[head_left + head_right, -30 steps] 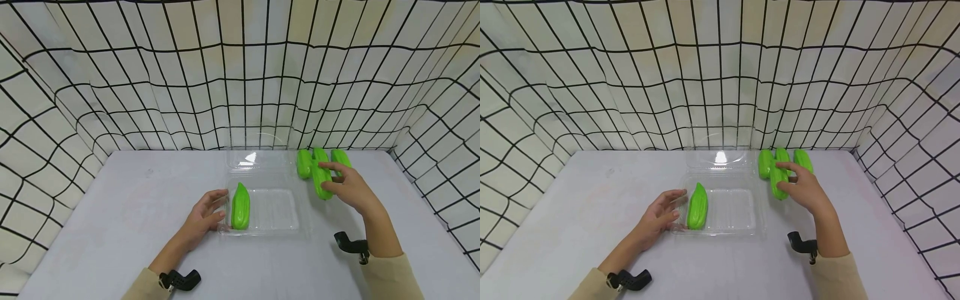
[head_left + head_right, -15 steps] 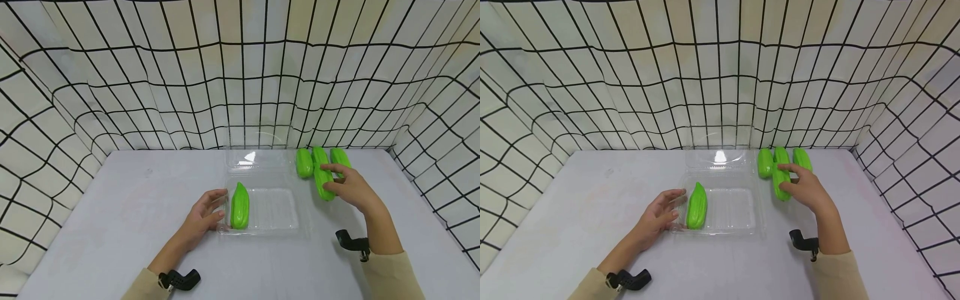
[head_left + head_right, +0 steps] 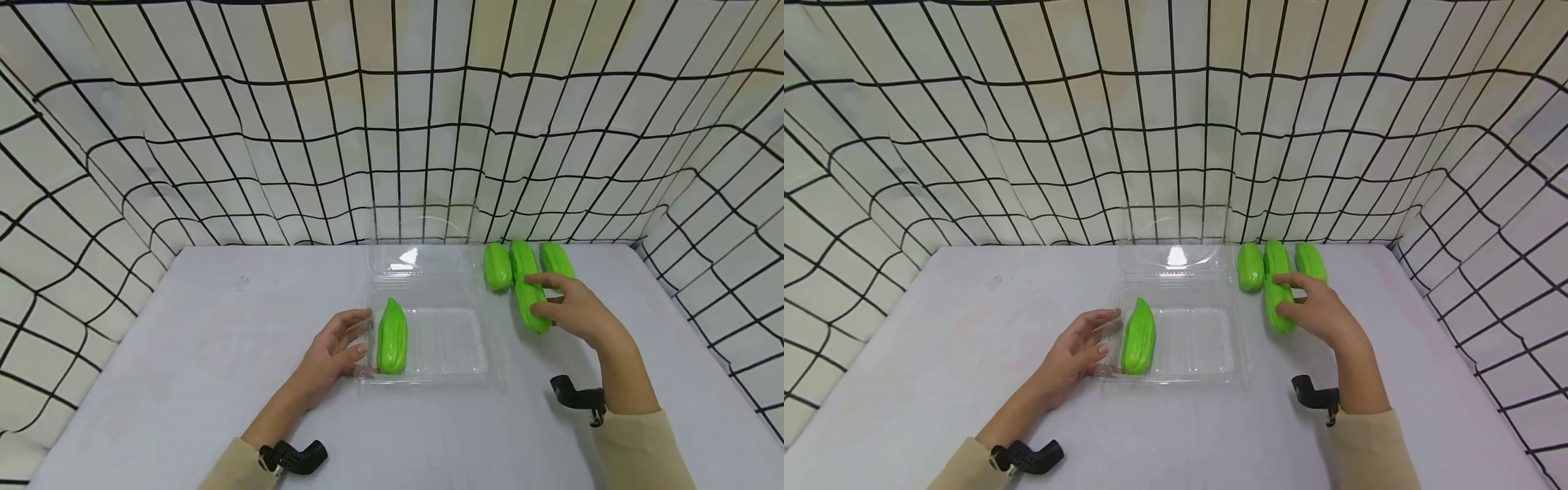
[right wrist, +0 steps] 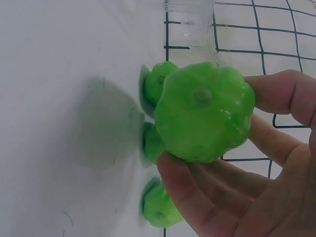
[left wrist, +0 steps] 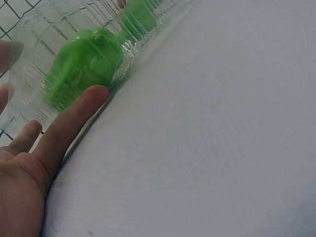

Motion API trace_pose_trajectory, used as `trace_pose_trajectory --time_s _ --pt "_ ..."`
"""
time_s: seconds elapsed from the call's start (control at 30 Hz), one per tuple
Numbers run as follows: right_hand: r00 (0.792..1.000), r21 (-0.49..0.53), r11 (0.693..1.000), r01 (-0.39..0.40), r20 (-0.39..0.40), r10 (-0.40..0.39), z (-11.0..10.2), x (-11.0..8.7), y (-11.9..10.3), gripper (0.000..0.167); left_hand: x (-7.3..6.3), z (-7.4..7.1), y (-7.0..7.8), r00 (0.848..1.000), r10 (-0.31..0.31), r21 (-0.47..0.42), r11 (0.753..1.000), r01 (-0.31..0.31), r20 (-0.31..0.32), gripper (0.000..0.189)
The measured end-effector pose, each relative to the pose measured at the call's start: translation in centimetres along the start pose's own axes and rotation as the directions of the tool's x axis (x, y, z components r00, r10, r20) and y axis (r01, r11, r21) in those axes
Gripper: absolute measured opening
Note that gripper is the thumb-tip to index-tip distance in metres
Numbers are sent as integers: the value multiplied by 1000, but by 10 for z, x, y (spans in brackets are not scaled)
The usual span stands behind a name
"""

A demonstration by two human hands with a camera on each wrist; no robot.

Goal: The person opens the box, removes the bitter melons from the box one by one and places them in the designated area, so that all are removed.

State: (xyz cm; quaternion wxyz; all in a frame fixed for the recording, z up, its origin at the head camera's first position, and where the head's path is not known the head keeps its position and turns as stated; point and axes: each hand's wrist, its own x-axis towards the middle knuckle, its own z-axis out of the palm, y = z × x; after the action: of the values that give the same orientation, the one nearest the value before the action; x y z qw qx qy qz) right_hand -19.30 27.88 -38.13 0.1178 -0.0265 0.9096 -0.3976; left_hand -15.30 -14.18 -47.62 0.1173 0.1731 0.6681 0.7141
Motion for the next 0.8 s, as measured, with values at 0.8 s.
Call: trace_pose_trajectory --time_s 0.8 --pt "997 -54 998 -15 76 19 5 8 10 53 0 0 -1 1000 0 -8 1000 0 -4 58"
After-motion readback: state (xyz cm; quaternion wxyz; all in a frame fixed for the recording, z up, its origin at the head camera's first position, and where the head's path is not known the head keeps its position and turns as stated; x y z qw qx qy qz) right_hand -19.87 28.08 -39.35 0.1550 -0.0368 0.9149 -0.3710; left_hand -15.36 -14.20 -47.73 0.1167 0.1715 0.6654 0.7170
